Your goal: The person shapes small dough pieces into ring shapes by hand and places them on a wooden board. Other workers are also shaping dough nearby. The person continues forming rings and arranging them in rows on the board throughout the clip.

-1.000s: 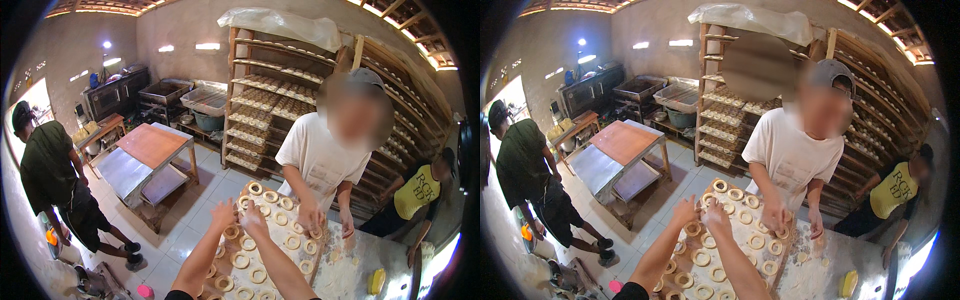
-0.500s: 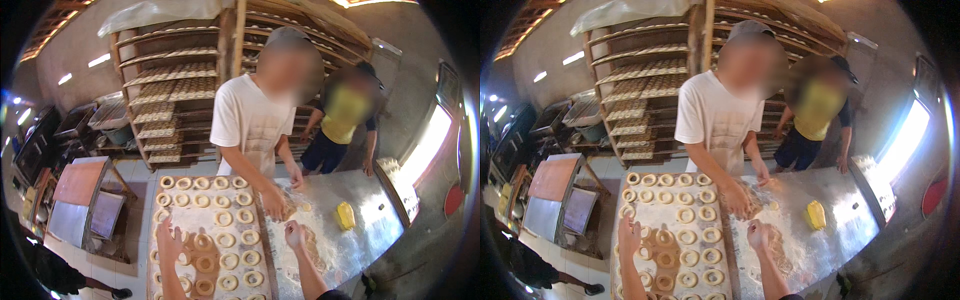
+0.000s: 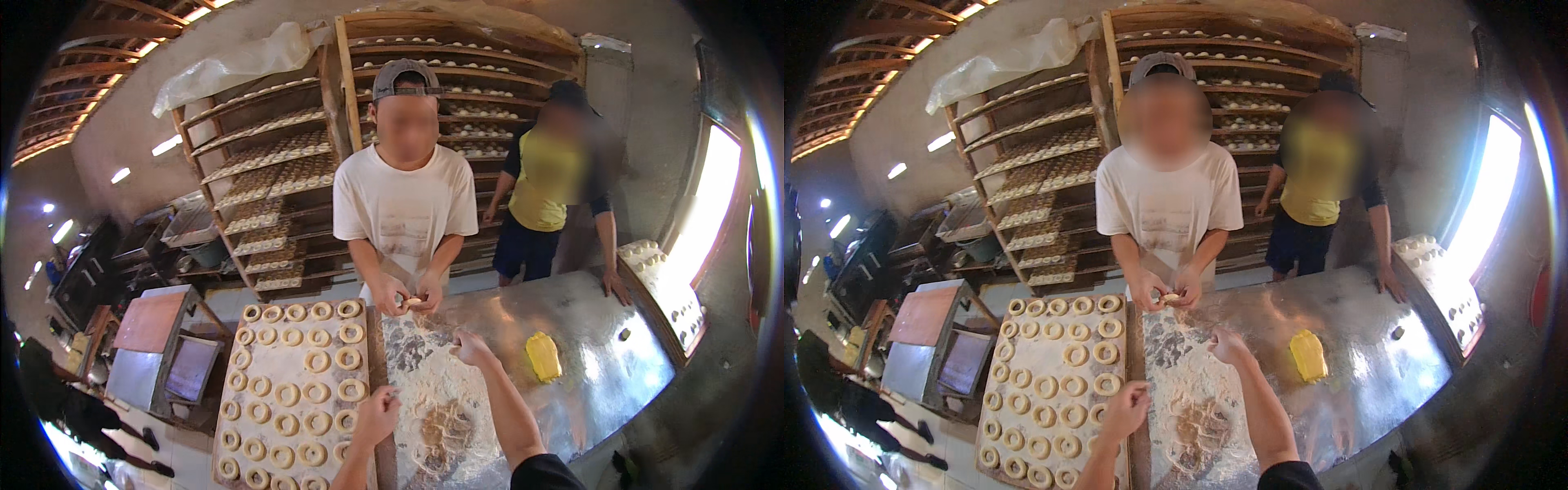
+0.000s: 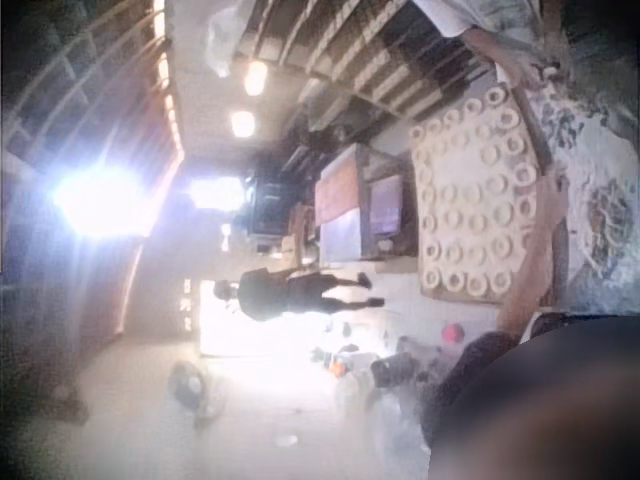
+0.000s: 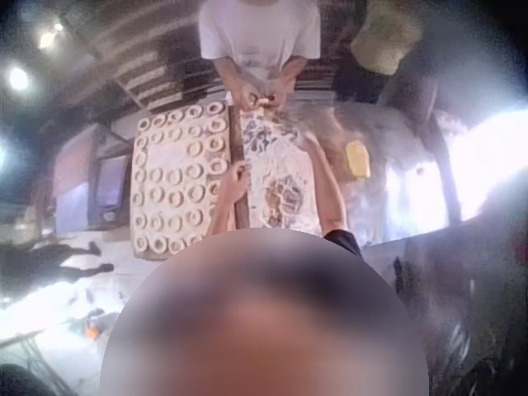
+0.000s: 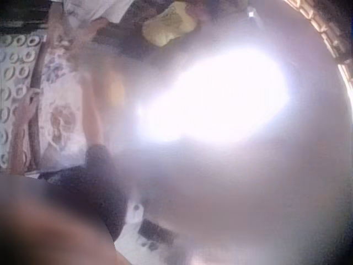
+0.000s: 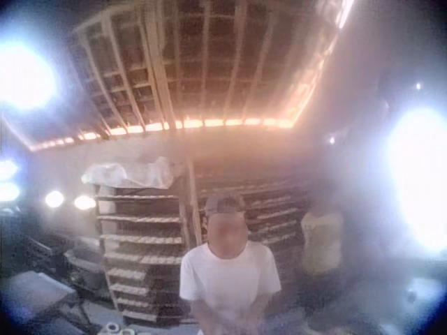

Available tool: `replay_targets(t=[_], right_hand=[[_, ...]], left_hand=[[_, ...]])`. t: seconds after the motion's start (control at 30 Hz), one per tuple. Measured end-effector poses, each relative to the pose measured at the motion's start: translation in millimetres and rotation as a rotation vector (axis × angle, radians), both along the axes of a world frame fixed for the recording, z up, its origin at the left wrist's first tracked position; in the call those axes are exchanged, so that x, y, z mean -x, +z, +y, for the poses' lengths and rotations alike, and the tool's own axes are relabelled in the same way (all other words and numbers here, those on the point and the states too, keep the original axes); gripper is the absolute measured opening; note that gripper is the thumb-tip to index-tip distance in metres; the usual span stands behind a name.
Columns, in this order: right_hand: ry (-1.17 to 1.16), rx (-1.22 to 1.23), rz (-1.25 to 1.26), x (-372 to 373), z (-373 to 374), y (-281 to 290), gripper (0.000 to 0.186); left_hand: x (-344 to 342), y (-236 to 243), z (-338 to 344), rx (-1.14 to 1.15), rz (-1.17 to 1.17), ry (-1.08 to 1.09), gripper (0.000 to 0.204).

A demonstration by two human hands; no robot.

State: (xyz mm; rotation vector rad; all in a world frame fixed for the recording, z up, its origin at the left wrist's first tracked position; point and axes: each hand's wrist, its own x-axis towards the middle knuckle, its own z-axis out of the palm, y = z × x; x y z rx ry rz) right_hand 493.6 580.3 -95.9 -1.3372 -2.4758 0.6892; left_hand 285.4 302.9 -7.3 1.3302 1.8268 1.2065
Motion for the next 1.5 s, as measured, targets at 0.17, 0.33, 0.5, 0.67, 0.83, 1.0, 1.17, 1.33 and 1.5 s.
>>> replay_targets(t=[0.17,0.33,0.5,0.67,0.83,1.0,1.17,1.33,1.5], right_hand=[[0.077,0.553,0.734,-24,-103,81,0.039],[0.188,0.673,0.923,-56,-160,122,0.041],[0.060,-0.386,0.609,-25,-180,115,0.051],[0.298,1.048,1.324,-32,-198,97,0.048],[0.274,1.511,1.589,-38,-214,107,0.042],[0.438,0.386,0.849,-23,-232,120,0.055],[0.271,0.794,1.196,15,-234,106,0.078],[0.796,1.075,1.385,73,-241,100,0.093],[0.420,0.998,1.342,151,-277,115,0.081]], left_hand=[[-75,18,31,-0.028,-0.017,0.033,0.034],[-112,55,7,-0.152,-0.194,-0.038,0.030],[-129,62,-7,-0.213,0.181,-0.008,0.032],[-135,45,-17,-0.526,0.424,0.310,0.040],[-140,42,-46,-0.519,-0.505,-0.129,0.031],[-133,35,-54,-0.329,-0.163,0.066,0.033],[-102,27,-57,-0.256,0.327,0.236,0.037],[-49,24,-73,-0.325,0.343,0.277,0.026],[35,22,-97,-0.365,0.177,0.296,0.023]])
